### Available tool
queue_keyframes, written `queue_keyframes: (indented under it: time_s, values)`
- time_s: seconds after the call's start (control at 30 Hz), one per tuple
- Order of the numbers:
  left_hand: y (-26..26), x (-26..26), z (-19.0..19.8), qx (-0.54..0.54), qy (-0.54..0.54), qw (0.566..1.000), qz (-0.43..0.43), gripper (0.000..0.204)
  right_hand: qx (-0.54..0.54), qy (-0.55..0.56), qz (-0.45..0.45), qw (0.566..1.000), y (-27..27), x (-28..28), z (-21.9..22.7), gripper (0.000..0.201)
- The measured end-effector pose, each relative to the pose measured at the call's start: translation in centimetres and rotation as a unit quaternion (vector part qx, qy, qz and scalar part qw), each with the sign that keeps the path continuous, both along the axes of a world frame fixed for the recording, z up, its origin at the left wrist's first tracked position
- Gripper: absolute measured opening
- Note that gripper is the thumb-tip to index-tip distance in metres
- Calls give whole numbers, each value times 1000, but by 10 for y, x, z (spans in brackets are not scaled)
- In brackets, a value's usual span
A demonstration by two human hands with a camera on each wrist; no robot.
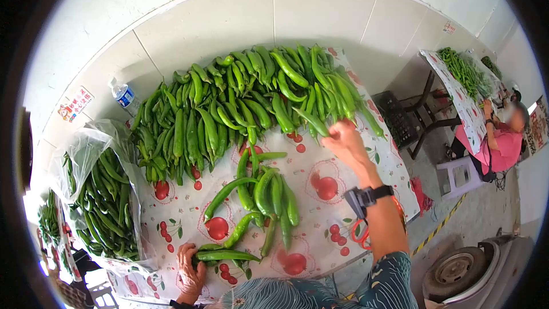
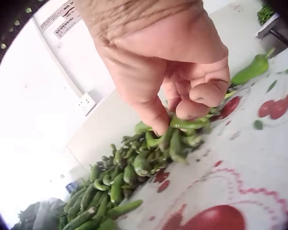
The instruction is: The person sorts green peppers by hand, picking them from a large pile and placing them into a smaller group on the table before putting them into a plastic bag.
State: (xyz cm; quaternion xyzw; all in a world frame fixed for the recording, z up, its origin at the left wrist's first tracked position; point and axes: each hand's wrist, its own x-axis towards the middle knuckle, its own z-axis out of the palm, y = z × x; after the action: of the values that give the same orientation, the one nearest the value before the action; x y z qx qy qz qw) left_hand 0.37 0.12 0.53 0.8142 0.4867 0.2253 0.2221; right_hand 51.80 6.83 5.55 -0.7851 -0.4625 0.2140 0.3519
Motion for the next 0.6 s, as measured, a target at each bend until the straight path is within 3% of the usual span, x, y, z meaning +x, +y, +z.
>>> queue_keyframes:
  time_s: [0.13, 0.23, 0.3, 0.33, 0.43, 0.5, 0.57, 0.6]
  values:
    - [-1, -1, -2, 7, 4, 1000, 5, 39, 16, -96, -2, 995, 64, -22, -1, 26]
    - [-1, -1, -5, 15, 11, 1000, 2, 40, 120, -67, -27, 990, 106, -23, -32, 26]
    - [-2, -1, -6, 15, 6, 1000, 4, 39, 182, 44, -18, 982, 113, -30, -31, 23]
    - [-1, -2, -6, 12, 8, 1000, 3, 39, 184, 34, -25, 982, 113, -28, -31, 20]
    - [-1, -1, -6, 18, -9, 1000, -1, 39, 192, -112, -105, 969, 93, 13, -32, 20]
    - [-1, -2, -7, 14, -6, 1000, 4, 40, 170, -139, -172, 960, 64, 50, -29, 24]
    - [-2, -2, -6, 4, -1, 1000, 9, 40, 132, -403, -156, 892, 17, 111, -52, 32]
    - [-2, -2, -7, 3, -1, 1000, 9, 40, 36, -400, -174, 899, 0, 125, -60, 35]
